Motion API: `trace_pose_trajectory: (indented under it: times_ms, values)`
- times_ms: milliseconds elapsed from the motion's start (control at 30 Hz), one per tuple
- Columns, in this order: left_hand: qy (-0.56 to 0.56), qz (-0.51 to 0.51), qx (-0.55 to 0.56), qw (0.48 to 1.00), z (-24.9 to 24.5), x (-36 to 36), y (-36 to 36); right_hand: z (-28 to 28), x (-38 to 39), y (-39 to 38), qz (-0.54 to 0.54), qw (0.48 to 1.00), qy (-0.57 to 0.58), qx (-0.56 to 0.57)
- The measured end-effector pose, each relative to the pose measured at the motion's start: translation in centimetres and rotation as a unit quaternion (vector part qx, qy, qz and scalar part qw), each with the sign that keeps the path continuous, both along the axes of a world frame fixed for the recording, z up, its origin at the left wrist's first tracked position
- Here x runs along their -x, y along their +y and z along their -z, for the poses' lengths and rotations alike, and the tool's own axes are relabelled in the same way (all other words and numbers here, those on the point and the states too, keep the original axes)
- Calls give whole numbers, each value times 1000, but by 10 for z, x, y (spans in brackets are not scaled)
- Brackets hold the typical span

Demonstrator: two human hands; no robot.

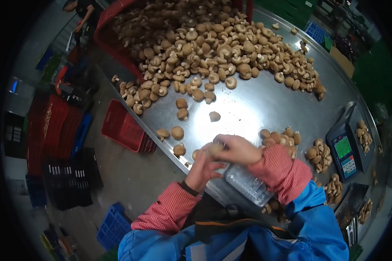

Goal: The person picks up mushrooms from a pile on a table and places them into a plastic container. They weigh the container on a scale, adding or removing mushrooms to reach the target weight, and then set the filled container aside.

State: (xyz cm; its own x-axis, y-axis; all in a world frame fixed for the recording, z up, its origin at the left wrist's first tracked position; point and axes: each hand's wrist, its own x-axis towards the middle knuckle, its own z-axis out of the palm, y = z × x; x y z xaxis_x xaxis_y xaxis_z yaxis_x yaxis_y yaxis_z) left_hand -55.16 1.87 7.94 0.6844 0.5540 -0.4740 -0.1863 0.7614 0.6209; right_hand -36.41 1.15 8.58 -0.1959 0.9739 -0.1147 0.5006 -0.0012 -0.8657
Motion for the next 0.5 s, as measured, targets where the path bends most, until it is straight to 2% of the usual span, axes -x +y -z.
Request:
trace_pose_trajectory:
  times_ms: [33, 67, 133, 167, 233, 267, 333, 367, 400, 433, 467, 500]
  values:
    - [-2, 12, 21, 1000, 6, 2, -2, 3, 6, -8, -43, 998, 49, -11]
    - [-5, 35, 21, 999, 19, 7, -3, 0, 8, -15, -60, 997, 15, -43]
    - [58, 41, -11, 997, 25, 5, -7, 10, -6, -23, -28, 999, -4, -38]
    - [130, 27, -4, 991, 15, 1, -10, 7, -20, -27, 29, 999, 23, -19]
    - [131, 10, -46, 990, 29, 6, -12, 3, -61, -45, 191, 978, 77, -46]
    - [126, -5, -65, 990, 38, 10, -12, 4, -83, -60, 256, 958, 114, -61]
    - [141, -8, -115, 983, 51, 10, -11, -30, -130, -106, 379, 897, 226, 9]
    - [128, 24, -120, 984, 53, 10, -7, -24, -161, -131, 409, 881, 232, -48]
    - [116, 49, -122, 984, 55, 8, -1, -57, -182, -165, 474, 848, 238, -7]
    - [106, 70, -124, 984, 53, 2, -1, -53, -206, -194, 555, 796, 236, -61]
    - [127, 53, -128, 982, 45, -11, -5, -65, -236, -228, 591, 768, 231, -92]
    - [146, 30, -133, 980, 37, -25, -13, -82, -261, -261, 659, 726, 176, -84]
